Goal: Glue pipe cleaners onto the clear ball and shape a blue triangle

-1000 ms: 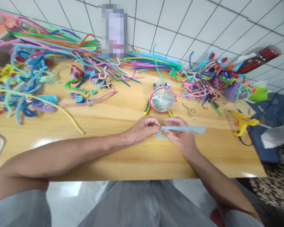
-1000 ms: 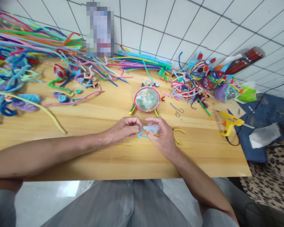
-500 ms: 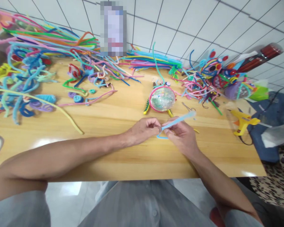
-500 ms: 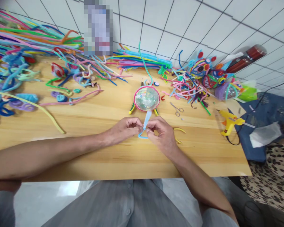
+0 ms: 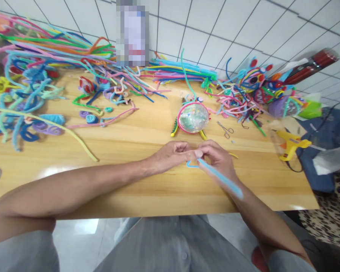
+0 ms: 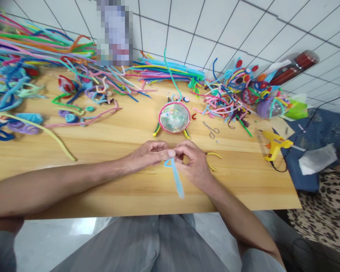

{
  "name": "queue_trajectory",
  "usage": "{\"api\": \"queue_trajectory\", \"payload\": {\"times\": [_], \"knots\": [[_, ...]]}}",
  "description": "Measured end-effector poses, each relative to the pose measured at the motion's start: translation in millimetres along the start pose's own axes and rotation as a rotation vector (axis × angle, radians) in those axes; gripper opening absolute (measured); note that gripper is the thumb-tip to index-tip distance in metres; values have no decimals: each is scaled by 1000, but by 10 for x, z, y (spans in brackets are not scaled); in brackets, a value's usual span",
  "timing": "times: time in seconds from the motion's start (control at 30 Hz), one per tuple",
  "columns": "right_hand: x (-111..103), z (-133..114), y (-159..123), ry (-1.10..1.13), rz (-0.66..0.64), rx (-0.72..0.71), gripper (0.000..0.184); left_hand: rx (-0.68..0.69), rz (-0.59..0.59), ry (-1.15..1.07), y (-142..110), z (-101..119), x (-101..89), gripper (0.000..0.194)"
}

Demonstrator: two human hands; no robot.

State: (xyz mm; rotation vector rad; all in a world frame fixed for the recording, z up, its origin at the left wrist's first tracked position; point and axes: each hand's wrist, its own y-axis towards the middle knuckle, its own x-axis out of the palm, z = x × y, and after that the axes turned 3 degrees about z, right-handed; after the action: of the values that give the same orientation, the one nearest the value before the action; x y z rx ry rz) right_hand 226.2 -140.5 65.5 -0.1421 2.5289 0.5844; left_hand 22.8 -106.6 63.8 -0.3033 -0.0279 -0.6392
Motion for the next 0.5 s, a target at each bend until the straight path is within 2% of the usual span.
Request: {"api": "queue_trajectory", "payload": {"times": [0.27,0.4,0.5], "knots": [[-21,-20,-15,-50,-30,-60,24,5,-23,-75,63,-128,42,27],[-32,-14,-8,22,-29,-43,28,16,-3,-79,46,-125,52,19],[-42,4,-5,79,-35,3,25,-10,19,-85,34,-92,62,18]]}}
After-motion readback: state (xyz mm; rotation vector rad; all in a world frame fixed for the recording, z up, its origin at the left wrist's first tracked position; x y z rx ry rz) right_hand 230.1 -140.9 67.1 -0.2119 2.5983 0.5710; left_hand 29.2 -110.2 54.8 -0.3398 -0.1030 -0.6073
